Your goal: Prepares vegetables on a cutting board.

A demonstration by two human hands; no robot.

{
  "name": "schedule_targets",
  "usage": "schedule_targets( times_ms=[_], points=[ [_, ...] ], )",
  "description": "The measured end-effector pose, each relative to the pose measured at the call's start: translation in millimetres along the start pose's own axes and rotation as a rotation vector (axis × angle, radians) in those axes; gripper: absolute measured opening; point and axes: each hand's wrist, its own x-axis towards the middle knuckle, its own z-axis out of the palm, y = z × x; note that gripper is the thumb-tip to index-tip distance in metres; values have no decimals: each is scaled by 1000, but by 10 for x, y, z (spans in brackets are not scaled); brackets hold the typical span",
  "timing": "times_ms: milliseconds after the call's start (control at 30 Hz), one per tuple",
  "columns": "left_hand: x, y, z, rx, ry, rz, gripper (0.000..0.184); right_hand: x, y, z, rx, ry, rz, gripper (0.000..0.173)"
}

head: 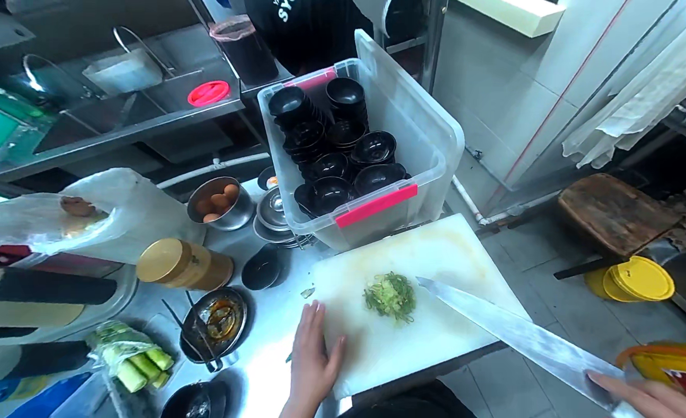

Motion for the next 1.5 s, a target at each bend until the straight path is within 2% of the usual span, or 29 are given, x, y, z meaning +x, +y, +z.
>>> schedule_targets(
  times_ms=[100, 200, 367, 467, 533, 600, 667, 733, 867, 1033, 1133, 1233, 1333, 1400, 1500],
  points=[
    [-479, -266, -176, 160, -38, -9, 95, 122, 6, 122, 44, -36, -13, 47],
    [-774, -449, -123, 270, -42, -60, 97, 254, 98, 247, 64, -10, -29, 49],
    [-664, -598, 35, 309, -16, -160, 74, 589, 236, 384, 34, -6, -12, 51],
    [-515, -633, 35, 198, 38, -201, 54, 780, 261, 490, 35, 2, -25, 52],
    [-491, -618, -14, 62, 52, -252, 55, 858, 244, 553, 43, 10, -31, 52],
    [-585, -547, -79, -10, -19, -251, 64, 900, 227, 621, 55, 36, -31, 51],
    [-762, -468, -92, 22, -107, -191, 67, 954, 232, 710, 61, 68, -20, 51],
    [-967, -418, -47, 94, -134, -122, 61, 1013, 240, 832, 65, 97, 8, 52],
    [-1073, -384, 78, 246, -30, -104, 47, 1112, 206, 1102, 67, 122, 72, 52],
    [-604, -416, 138, 256, 163, -298, 34, 1254, 179, 1261, 5, 162, 28, 52],
    [-435, -500, 132, 138, 243, -368, 41, 1321, 203, 1286, 1, 190, -18, 53],
    [-617, -439, 26, -5, 76, -295, 57, 1347, 215, 1205, 27, 181, -50, 53],
    [-894, -295, 17, 55, -91, -190, 61, 1338, 192, 1114, 73, 173, -26, 51],
    [-959, -275, 96, 143, -96, -164, 61, 1321, 181, 1086, 118, 157, -13, 50],
    [-801, -296, 142, 189, -82, -199, 57, 1297, 171, 1095, 167, 160, -37, 49]
  ],
)
